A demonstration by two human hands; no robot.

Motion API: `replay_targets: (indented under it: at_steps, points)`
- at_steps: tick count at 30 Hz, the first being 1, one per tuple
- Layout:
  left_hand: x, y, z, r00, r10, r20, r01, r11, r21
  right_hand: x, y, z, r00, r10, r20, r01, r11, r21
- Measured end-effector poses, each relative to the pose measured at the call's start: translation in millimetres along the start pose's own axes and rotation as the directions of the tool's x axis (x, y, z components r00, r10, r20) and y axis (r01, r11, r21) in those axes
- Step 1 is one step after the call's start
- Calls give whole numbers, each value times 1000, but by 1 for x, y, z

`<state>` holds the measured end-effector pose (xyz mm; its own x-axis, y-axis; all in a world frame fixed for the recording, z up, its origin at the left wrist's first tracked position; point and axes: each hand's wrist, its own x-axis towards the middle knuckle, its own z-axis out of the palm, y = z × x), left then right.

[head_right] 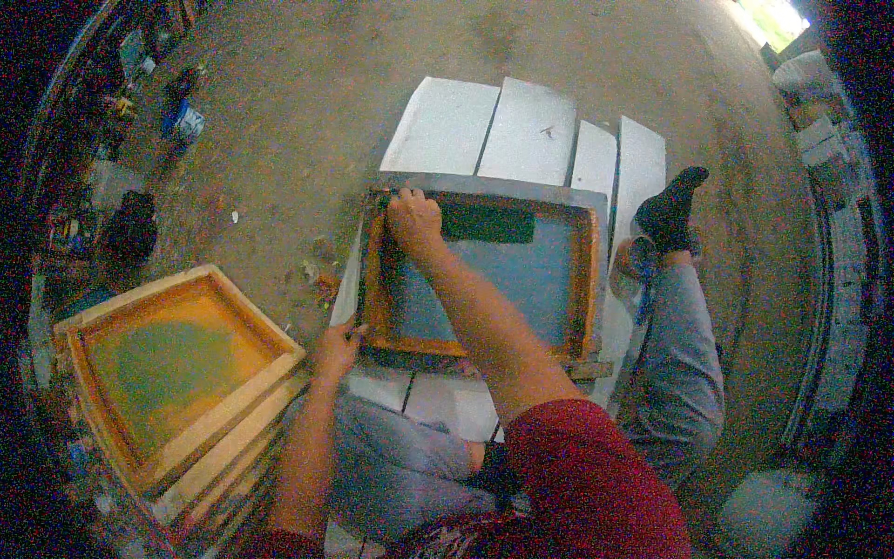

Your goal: The person sits on the floor and wipes the surface of a wooden frame with a green cloth, then stacks it. They pick up another frame, wipe it, apply masking tape to the edges, and trim the tape with a utility knife.

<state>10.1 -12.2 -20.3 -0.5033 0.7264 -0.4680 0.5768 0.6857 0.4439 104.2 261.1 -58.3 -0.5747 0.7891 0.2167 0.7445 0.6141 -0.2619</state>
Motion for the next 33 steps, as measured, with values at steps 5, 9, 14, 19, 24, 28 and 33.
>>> replay_targets:
  at_steps: [5,9,14,19,24,28,33]
  points:
    - [2,-19,7,1000,1,-12,-1,1000,-28,-44,-4,-8,982,-158,102,151,986,70]
    - [9,-25,21,1000,1,-28,-4,994,-109,-43,79,-30,984,-176,4,174,974,-145]
    - [17,-48,30,996,58,-68,-65,993,-103,-84,158,-65,998,-55,22,59,937,-344]
    - [4,-21,13,997,33,-66,-33,999,11,-131,221,-118,975,96,201,53,778,-626]
    - [3,-3,7,1000,4,-18,-3,999,51,-184,219,-121,940,175,294,11,844,-536]
    - [-1,-15,11,989,58,-135,-44,994,100,-204,186,-143,795,360,487,-216,920,-328]
    - [-18,18,4,994,-5,-108,13,997,75,-229,179,-181,838,498,222,-504,863,-31]
